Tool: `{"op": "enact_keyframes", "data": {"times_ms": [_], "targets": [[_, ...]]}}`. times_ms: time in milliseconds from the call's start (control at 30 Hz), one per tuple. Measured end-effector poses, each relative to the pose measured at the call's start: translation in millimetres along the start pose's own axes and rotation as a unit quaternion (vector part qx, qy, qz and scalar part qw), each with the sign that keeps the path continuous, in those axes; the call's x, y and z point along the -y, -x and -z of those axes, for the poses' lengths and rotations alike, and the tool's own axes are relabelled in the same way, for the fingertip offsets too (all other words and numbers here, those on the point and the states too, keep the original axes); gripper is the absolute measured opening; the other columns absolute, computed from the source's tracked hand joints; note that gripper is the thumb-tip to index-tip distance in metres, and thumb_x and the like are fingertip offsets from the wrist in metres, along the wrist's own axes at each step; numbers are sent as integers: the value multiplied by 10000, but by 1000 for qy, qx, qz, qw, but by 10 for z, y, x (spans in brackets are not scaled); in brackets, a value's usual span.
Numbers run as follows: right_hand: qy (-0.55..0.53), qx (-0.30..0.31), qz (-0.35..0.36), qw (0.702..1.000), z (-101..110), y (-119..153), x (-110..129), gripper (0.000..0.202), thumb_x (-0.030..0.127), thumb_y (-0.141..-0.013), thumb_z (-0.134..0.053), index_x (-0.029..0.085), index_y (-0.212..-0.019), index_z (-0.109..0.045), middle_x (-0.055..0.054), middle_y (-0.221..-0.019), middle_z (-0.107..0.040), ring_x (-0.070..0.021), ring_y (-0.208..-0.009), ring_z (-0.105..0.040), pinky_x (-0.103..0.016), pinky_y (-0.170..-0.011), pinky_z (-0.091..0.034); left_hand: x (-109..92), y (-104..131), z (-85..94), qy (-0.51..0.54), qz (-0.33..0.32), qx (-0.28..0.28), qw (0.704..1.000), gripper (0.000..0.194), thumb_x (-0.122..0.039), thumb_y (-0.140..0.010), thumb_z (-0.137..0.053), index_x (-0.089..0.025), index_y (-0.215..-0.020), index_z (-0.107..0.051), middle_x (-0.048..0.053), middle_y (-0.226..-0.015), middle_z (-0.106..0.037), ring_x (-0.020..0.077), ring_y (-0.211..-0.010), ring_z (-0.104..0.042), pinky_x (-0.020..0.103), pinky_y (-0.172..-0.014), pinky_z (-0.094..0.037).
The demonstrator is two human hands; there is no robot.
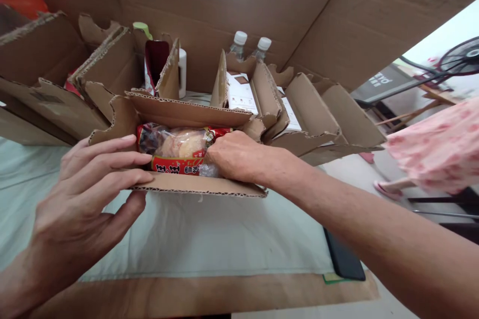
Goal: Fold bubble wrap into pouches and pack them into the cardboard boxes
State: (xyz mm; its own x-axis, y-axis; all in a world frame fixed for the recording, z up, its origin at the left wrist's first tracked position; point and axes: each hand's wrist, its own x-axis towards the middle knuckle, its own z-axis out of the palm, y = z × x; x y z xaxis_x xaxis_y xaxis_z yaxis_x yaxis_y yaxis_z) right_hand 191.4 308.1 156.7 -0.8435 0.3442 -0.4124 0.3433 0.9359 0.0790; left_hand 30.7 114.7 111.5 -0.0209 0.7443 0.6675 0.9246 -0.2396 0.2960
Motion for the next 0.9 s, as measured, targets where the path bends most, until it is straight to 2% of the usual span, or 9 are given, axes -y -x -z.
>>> {"op": "enact_keyframes", "data": {"times_ms": [67,167,233,300,400,500,667,767,900], "targets": [[-21,-31,20,999,40,121,-44,110,103,-787,-733,208,-801,-765,39,-596,-683,-141,-571,-610,-275,-627,-426,-10,15,-9,7,9,-15,1000,231,-82,-853,-663,-255,-1005,-648,52,-1215,-717,312,-1310,-601,593,-1211,-349],[-42,-228,41,972,85,593,-26,228,311,-884,-710,263,-1104,-748,-21,-1030,-785,-240,-935,-723,-374,-845,-523,0,142,10,42,52,-85,994,545,-159,-833,-738,-314,-1331,-580,51,-1526,-511,312,-1419,-494,548,-1227,-375],[-70,-383,-45,920,-3,1003,65,274,414,-958,-633,305,-1199,-706,-24,-1214,-751,-263,-1088,-701,-418,-973,-513,44,289,38,76,121,-116,983,735,-242,-836,-766,-374,-1492,-460,17,-1595,-436,314,-1456,-452,545,-1252,-354],[-115,-464,-205,854,-232,1319,191,168,443,-977,-603,385,-1084,-720,6,-1059,-773,-240,-928,-718,-397,-897,-540,118,440,47,118,217,-98,964,752,-333,-867,-753,-393,-1535,-415,15,-1569,-476,323,-1447,-465,572,-1261,-332],[-219,-452,-320,803,-714,1352,360,228,496,-926,-632,334,-1068,-708,-26,-973,-776,-250,-775,-689,-397,-710,-557,235,554,-41,202,304,-31,930,721,-431,-879,-740,-341,-1527,-437,54,-1537,-525,339,-1427,-494,602,-1237,-353],[-367,-411,-277,787,-1068,932,442,433,549,-853,-672,229,-1144,-687,-80,-1065,-773,-262,-830,-698,-397,-726,-581,277,470,-240,286,308,-2,907,640,-451,-872,-738,-280,-1446,-513,90,-1480,-569,338,-1383,-533,591,-1197,-402],[-484,-413,-227,738,-1196,556,503,445,569,-904,-604,190,-1106,-720,-107,-1073,-777,-295,-975,-710,-429,-847,-578,96,315,-447,339,320,-50,883,690,-433,-852,-737,-243,-1460,-472,121,-1463,-567,324,-1367,-544,576,-1186,-419],[-466,-405,-241,749,-1274,869,656,332,535,-907,-631,224,-925,-749,-51,-801,-753,-276,-791,-703,-404,-751,-576,-127,591,-342,315,323,-20,892,669,-397,-881,-704,-283,-1492,-456,107,-1492,-554,332,-1412,-514,596,-1231,-361],[-461,-403,-192,767,-1270,1256,1027,282,470,-915,-640,281,-724,-726,0,-565,-641,-250,-583,-644,-394,-655,-582,-398,1222,54,249,401,1,882,666,-476,-860,-714,-345,-1476,-497,84,-1441,-615,397,-1438,-483,701,-1251,-278]]}}
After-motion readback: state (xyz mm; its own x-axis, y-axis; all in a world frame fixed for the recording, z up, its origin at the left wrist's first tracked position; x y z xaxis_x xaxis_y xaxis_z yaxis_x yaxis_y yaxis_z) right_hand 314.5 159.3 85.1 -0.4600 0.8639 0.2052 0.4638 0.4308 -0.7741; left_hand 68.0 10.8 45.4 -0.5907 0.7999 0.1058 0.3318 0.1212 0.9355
